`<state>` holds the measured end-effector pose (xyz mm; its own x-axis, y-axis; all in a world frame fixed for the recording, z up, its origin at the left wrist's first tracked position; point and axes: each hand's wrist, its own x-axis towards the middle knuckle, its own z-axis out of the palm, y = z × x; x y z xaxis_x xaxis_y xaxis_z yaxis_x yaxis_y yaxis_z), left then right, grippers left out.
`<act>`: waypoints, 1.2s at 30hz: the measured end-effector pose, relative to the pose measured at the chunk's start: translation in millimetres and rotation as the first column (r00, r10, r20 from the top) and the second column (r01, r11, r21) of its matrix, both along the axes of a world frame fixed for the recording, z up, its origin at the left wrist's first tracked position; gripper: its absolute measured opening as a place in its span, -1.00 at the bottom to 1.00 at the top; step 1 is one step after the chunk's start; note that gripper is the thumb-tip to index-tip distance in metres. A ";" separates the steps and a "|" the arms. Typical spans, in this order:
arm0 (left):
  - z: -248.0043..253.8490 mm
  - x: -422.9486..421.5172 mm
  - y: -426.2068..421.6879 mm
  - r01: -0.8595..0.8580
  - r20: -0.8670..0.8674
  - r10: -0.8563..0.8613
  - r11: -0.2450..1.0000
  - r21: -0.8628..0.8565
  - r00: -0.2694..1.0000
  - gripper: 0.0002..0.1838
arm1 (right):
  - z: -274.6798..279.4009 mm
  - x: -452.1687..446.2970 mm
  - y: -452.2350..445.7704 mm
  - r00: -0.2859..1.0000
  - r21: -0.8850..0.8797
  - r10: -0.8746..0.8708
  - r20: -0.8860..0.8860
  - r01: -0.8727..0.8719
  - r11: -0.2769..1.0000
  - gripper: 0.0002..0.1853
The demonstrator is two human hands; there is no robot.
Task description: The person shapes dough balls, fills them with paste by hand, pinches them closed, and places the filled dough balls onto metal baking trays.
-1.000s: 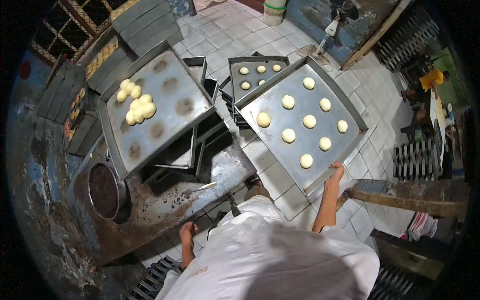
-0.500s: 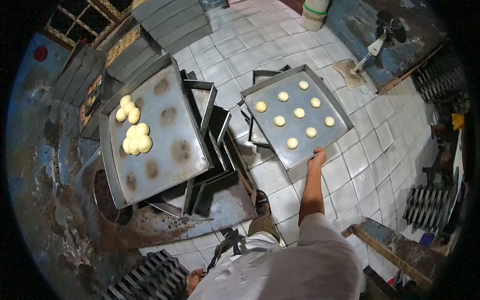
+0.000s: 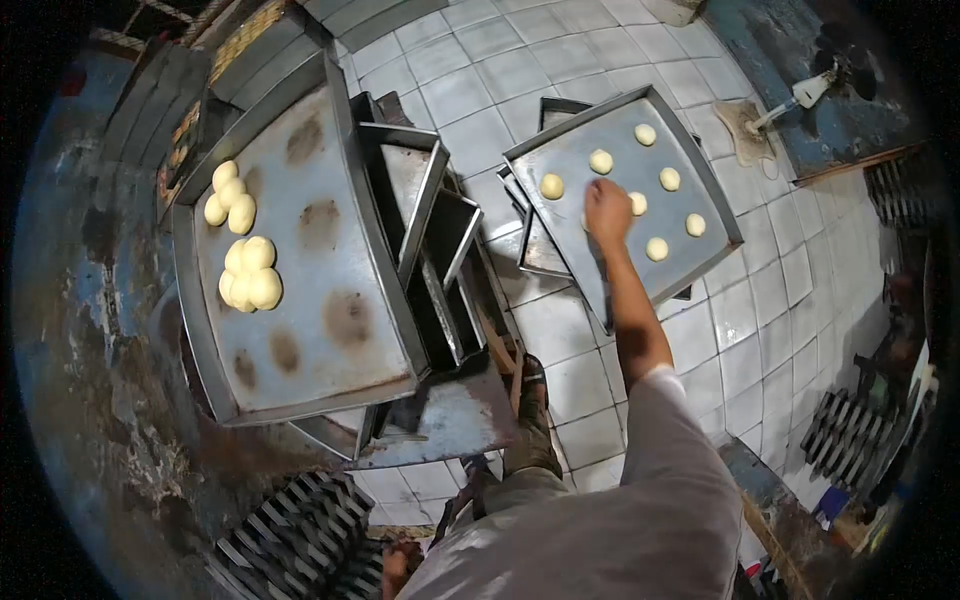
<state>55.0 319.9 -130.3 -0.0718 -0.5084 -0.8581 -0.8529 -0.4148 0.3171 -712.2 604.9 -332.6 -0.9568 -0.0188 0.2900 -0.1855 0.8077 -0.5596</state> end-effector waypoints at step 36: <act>152.6 -237.9 -195.6 0.115 -0.945 0.086 0.985 0.128 0.314 -0.77 | 353.0 464.4 -380.5 0.890 -0.688 0.353 0.291 -0.062 0.723 -0.71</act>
